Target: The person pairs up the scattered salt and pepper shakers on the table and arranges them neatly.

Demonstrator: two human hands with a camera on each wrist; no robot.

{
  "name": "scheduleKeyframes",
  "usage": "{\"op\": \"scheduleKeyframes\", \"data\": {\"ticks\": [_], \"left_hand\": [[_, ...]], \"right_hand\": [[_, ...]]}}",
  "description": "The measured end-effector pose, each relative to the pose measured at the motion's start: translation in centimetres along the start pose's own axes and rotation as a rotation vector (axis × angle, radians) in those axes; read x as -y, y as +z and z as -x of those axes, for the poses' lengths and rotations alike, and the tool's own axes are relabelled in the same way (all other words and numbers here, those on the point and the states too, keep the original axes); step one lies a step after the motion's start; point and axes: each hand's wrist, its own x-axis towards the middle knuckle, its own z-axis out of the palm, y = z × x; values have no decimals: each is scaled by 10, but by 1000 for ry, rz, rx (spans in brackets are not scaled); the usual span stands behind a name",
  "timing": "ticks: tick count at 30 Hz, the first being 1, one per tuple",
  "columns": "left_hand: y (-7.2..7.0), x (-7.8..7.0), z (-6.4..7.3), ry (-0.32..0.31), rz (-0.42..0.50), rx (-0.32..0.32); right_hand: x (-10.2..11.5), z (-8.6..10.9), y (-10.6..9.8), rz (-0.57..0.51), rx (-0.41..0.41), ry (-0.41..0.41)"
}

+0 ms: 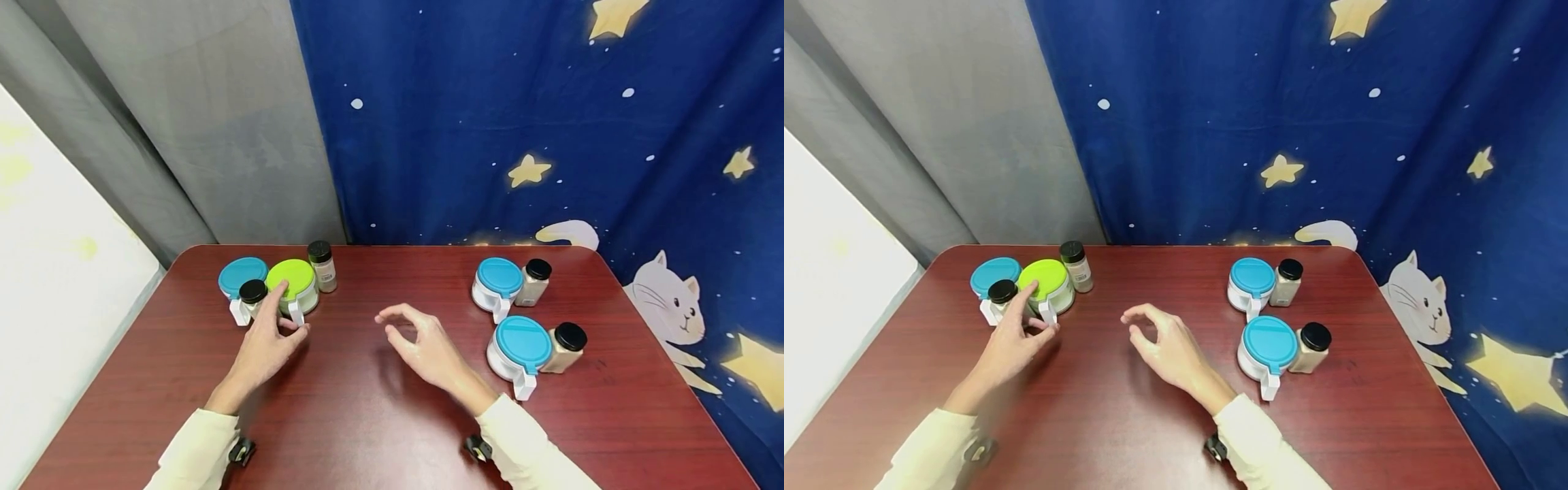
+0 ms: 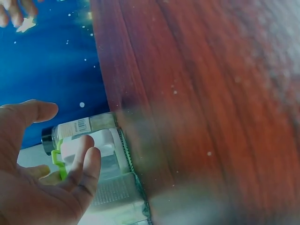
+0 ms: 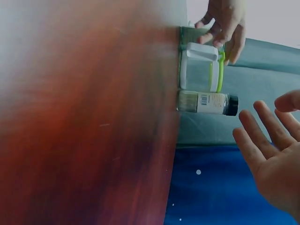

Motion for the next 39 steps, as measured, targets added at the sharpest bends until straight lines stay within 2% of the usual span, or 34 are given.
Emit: {"op": "scheduleKeyframes", "data": {"ticks": [6, 12, 15, 20, 23, 32, 39], "left_hand": [[4, 1, 4, 9, -13, -31], [7, -3, 6, 36, -106, -13], [7, -4, 7, 38, -144, -1], [7, -5, 9, 44, -180, -7], [6, -5, 10, 56, -193, -14], [8, -7, 11, 91, -208, -11], [7, -5, 9, 84, -220, 16]], "right_hand": [[-8, -31, 15, -4, -71, 5], [-15, -54, 32, -1, -94, 9], [-16, -66, 38, 49, -45, 25], [-16, -88, 48, 306, 111, 55], [-15, -101, 55, 386, 164, 77], [-20, -125, 68, 491, 187, 143], [-24, -140, 67, 536, 184, 126]]}}
